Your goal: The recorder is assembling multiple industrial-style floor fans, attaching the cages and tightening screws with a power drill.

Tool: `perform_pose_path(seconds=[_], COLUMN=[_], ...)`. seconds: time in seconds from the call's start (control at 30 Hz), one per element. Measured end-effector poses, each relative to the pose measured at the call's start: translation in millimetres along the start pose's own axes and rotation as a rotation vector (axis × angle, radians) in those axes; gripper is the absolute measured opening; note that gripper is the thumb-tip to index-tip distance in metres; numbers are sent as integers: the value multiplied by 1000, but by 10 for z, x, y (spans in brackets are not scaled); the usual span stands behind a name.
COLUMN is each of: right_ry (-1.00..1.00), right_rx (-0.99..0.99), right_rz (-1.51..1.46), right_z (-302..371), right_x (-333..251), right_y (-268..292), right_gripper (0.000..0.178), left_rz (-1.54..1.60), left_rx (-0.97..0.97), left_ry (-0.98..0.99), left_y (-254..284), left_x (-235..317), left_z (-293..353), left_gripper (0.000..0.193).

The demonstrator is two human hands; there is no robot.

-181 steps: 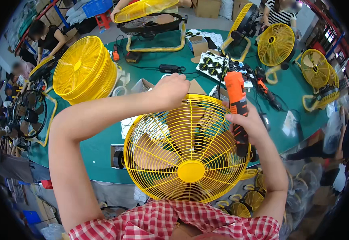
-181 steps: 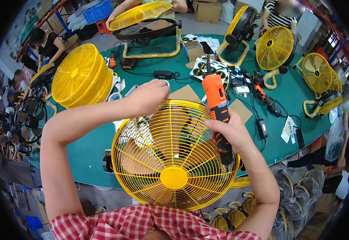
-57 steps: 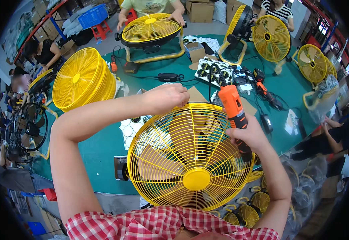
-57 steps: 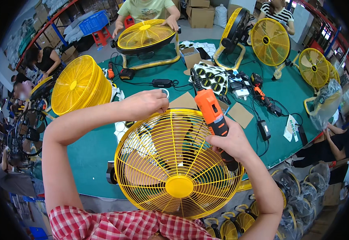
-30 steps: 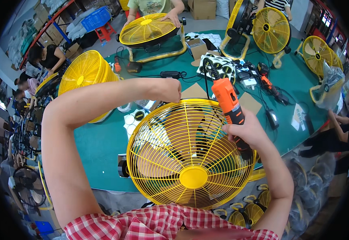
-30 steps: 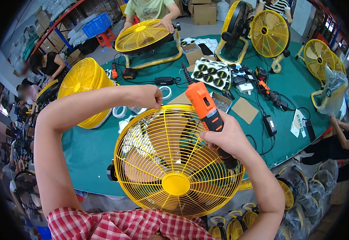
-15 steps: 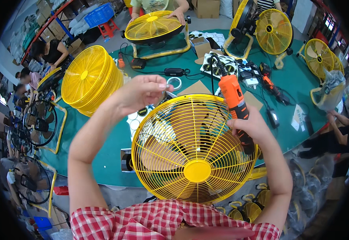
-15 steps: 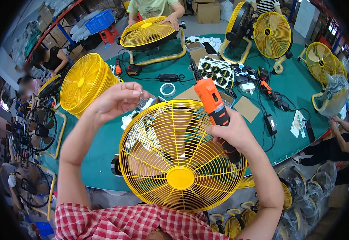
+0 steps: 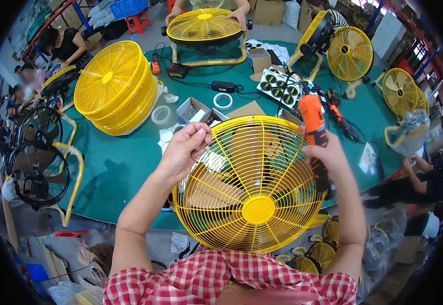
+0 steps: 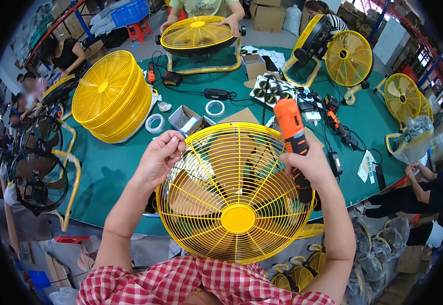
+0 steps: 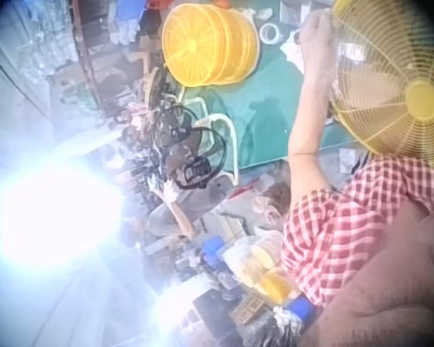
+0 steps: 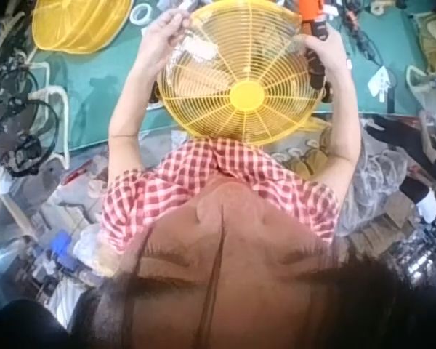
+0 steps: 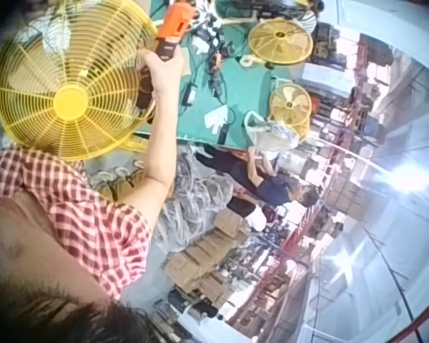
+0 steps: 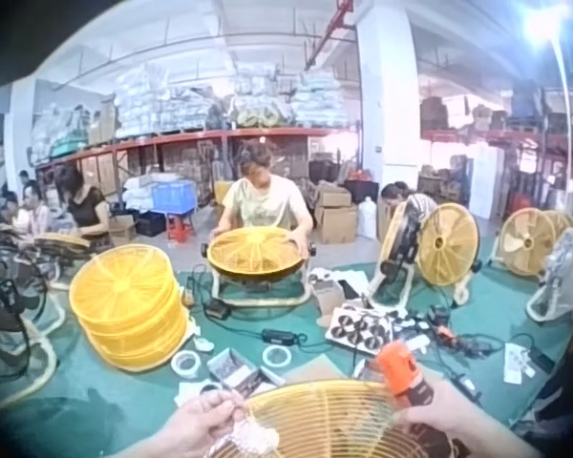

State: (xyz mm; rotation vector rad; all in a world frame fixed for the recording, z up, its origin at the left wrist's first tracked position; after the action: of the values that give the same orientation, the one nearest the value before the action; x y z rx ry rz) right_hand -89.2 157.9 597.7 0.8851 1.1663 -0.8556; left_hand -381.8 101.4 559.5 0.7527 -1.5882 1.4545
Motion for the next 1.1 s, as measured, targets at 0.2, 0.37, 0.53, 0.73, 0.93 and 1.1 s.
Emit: perform_pose_path(seconds=[0.2,0.37,0.53,0.73,0.93,1.1], right_ry=[701,1080,1066,1059,1181,1289], right_rx=[94,-47,-91,-140,-275,-228], right_rz=[-470,-708,-681,-704,-651,-553], right_z=[344,699,650,561,559,602], right_x=[-862,-1267,-1266,-1199,-1217,-1206], right_y=[-12,-401,-596,-635,-693,-637], right_gripper=[50,57,58,56,53,58], left_rz=[15,-36,-73,-82,-316,-482], left_rx=[66,7,-34,-56,-77,-148], left_ry=[-77,-21,7,14,-2,-38], left_y=[-197,-481,-566,-638,-658,-609], left_x=[-33,-168,-266,-215,-183,-67], left_z=[140,132,127,145,126,-173], left_gripper=[19,16,17,14,12,12])
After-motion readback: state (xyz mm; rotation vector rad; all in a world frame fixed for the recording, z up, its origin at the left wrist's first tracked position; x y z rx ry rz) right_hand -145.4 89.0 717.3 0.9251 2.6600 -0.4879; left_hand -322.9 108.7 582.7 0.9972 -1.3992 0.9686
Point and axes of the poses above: each hand's wrist, its own z-axis away from the middle knuckle, its own y-axis out of the back of the hand, x = y × z, the point moved 8 cm from there along -z, towards the middle knuckle, and after that the axes turned 7 degrees about -x, right-handed, at the moved point
